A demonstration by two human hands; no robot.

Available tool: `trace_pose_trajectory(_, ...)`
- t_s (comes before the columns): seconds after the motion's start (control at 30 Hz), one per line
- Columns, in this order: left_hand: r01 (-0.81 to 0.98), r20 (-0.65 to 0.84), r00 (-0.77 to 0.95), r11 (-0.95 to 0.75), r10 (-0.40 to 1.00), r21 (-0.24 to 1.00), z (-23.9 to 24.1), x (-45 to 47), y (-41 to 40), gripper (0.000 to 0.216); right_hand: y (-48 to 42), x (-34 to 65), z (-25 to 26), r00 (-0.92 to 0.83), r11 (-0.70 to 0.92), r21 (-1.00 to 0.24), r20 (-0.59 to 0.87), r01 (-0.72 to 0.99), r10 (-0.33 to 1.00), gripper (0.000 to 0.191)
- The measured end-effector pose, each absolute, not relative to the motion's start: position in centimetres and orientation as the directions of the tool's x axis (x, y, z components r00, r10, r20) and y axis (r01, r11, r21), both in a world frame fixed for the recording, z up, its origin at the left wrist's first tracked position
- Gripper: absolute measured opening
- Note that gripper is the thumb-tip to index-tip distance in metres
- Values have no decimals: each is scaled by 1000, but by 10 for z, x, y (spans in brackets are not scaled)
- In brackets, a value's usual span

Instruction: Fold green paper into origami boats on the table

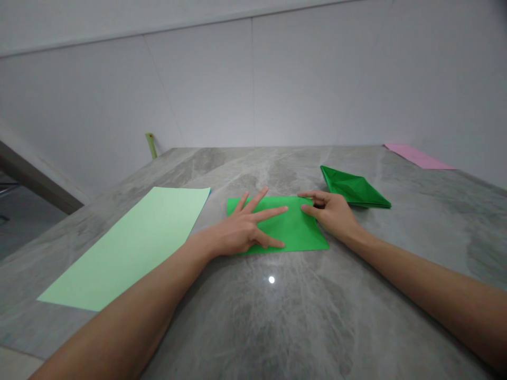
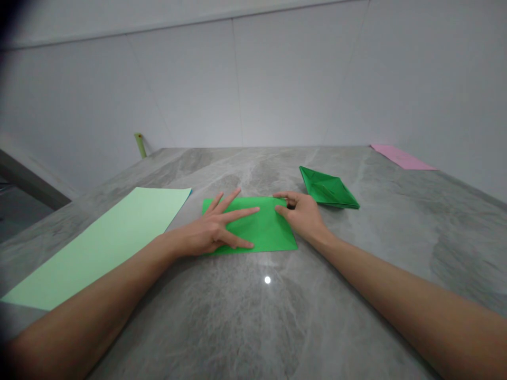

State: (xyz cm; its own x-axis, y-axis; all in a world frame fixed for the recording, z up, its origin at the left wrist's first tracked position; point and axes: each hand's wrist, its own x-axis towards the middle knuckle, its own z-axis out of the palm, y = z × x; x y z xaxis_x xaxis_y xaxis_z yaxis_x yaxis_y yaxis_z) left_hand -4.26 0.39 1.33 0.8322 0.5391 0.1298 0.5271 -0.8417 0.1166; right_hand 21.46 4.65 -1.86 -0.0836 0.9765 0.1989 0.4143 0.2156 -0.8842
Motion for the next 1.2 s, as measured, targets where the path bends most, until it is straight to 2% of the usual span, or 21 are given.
trace_pose_trajectory(0.17, 453, 47, 880, -867, 472, 207, 15, -39, -1, 78, 44, 213, -15, -75, 219, -860, 208, 461, 975, 37)
trace_pose_trajectory(0.4, 391, -22, 908, -830, 418, 398, 11, -38, 2, 90, 48, 215, -22, -84, 241, -833, 230, 498, 970, 37)
trace_pose_trajectory(0.47, 381, -26, 911, -817, 412, 433, 10, -39, 2, 91, 47, 217, -23, -69, 284, -770, 299, 571, 952, 36)
trace_pose_trajectory(0.57, 378, -17, 910, -809, 415, 451, 8, -40, 2, 91, 42, 218, -18, -44, 401, -578, 532, 711, 846, 37)
trace_pose_trajectory(0.63, 377, -12, 909, -809, 417, 450, 7, -40, 2, 90, 34, 215, -14, -112, 505, -431, 668, 748, 736, 36)
trace_pose_trajectory(0.67, 379, -14, 909, -810, 417, 448, 7, -40, 2, 89, 29, 213, -13, -189, 574, -380, 692, 726, 697, 35)
trace_pose_trajectory(0.77, 383, -15, 907, -812, 420, 441, 7, -38, 2, 85, 16, 204, -17, -503, 771, -350, 602, 531, 620, 42)
trace_pose_trajectory(0.87, 371, 13, 909, -821, 418, 433, 8, -35, 2, 81, 9, 197, -25, -704, 803, -399, 399, 443, 587, 70)
trace_pose_trajectory(0.97, 349, 44, 912, -830, 407, 435, 7, -35, 2, 76, 8, 195, -29, -779, 786, -419, 239, 456, 579, 90)
trace_pose_trajectory(1.07, 366, 86, 891, -818, 445, 444, 1, -35, 2, 67, 8, 195, -28, -788, 782, -392, 190, 486, 585, 86)
trace_pose_trajectory(1.2, 533, 143, 764, -741, 629, 409, -9, -29, -4, 55, 8, 193, -23, -782, 781, -330, 168, 530, 601, 66)
